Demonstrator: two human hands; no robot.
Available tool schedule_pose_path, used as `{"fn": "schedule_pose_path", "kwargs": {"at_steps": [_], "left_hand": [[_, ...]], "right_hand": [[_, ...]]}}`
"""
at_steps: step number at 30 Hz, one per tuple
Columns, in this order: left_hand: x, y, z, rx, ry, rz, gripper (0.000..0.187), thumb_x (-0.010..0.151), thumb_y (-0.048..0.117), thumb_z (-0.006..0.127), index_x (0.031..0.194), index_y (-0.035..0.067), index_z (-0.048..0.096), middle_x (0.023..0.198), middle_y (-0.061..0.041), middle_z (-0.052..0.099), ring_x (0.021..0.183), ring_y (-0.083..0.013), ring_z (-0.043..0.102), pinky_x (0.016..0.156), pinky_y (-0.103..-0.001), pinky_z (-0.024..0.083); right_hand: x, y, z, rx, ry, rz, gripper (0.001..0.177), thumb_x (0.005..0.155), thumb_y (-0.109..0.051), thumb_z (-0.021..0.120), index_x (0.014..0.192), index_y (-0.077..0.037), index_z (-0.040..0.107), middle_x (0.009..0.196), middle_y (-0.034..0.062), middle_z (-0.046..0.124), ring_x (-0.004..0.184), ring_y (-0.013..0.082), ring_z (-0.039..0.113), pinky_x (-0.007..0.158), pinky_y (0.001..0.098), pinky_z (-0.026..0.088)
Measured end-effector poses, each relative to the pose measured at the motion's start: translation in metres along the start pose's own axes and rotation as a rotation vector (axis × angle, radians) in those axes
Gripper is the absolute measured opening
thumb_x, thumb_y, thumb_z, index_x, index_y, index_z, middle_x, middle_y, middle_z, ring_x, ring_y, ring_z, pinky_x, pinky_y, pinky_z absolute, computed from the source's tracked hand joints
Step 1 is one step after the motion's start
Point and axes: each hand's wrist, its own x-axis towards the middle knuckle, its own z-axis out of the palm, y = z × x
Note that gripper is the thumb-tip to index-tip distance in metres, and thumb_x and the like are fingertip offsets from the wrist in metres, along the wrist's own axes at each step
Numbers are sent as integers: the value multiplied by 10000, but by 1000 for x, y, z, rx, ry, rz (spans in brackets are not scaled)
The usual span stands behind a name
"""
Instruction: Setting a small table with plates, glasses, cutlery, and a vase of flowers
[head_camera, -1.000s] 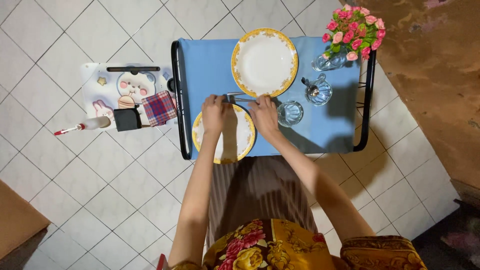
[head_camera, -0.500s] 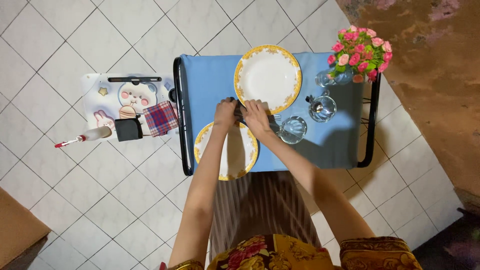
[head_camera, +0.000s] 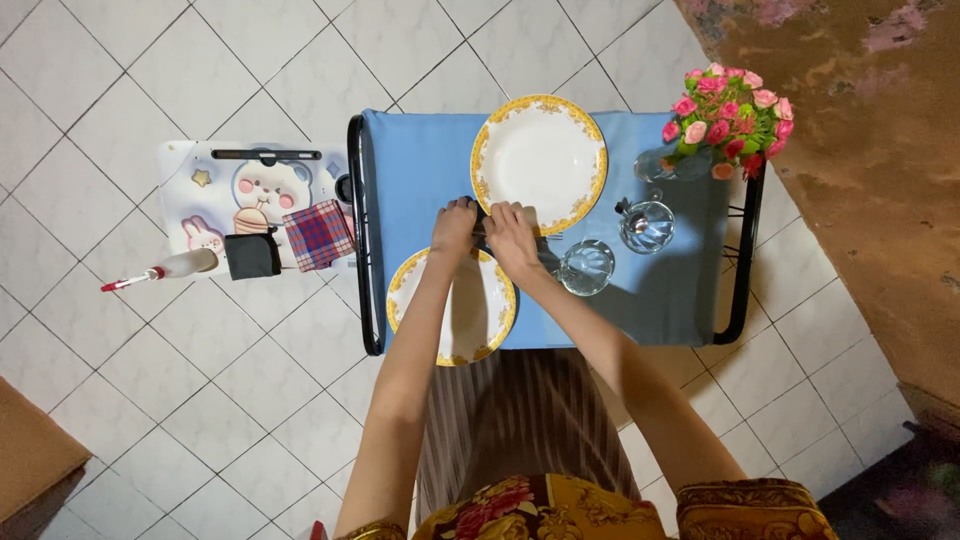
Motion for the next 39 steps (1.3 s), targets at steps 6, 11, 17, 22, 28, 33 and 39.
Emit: {"fn": "schedule_pose_path", "kwargs": {"at_steps": [6,11,17,22,28,33,39], "left_hand": [[4,-8,13,-128,-59,3,270,752,54,778,998,30,671,991,-203,733,971,-370,704,824,-463,573],[2,-6,8,-99,-69,38,166,760,62,775,912,42,712,1003,-186,732,979,-357,705,841,-449,577],[7,-7,16,-72,-46,38,208,723,37,774,926,28,732,1096,-173,690,1050,-351,668,858,-430,571],[4,0,-13,-93,-70,58,177,720,71,787,882,22,733,1050,-177,701,1035,-352,673,859,-431,565],[3,-4,-29,-156,-160,5,171,707,64,802,863,26,742,943,-200,730,909,-375,702,772,-443,574],[0,-40,-15,-670,-206,-62,247,697,196,918,877,69,808,838,-119,770,748,-246,740,720,-347,586],[-13,-47,-19,-706,-203,-165,255,674,192,947,838,56,809,798,-83,777,713,-186,731,698,-310,584]], "right_hand": [[-1,-1,0,-46,-2,-7,133,823,-153,656,918,-88,723,1039,79,594,1147,238,534,1035,381,370],[-2,-3,4,-48,25,-1,122,802,-161,655,880,-100,727,1047,73,600,1160,230,538,1034,382,369],[-2,-5,3,-45,11,5,104,786,-150,667,864,-104,718,1013,76,613,1117,226,565,1000,365,390],[-3,-6,10,-58,13,-12,82,755,-125,682,834,-109,694,910,75,633,978,216,612,964,342,424],[-8,-7,31,-51,-3,-15,66,759,-126,686,822,-119,665,811,66,653,797,214,657,800,339,474],[-7,-7,5,12,-25,-4,79,782,-145,678,858,-127,669,800,56,664,750,219,680,690,389,494],[-10,-14,5,154,-56,-13,78,861,-161,664,907,-99,664,829,73,673,791,240,685,723,391,525]]}}
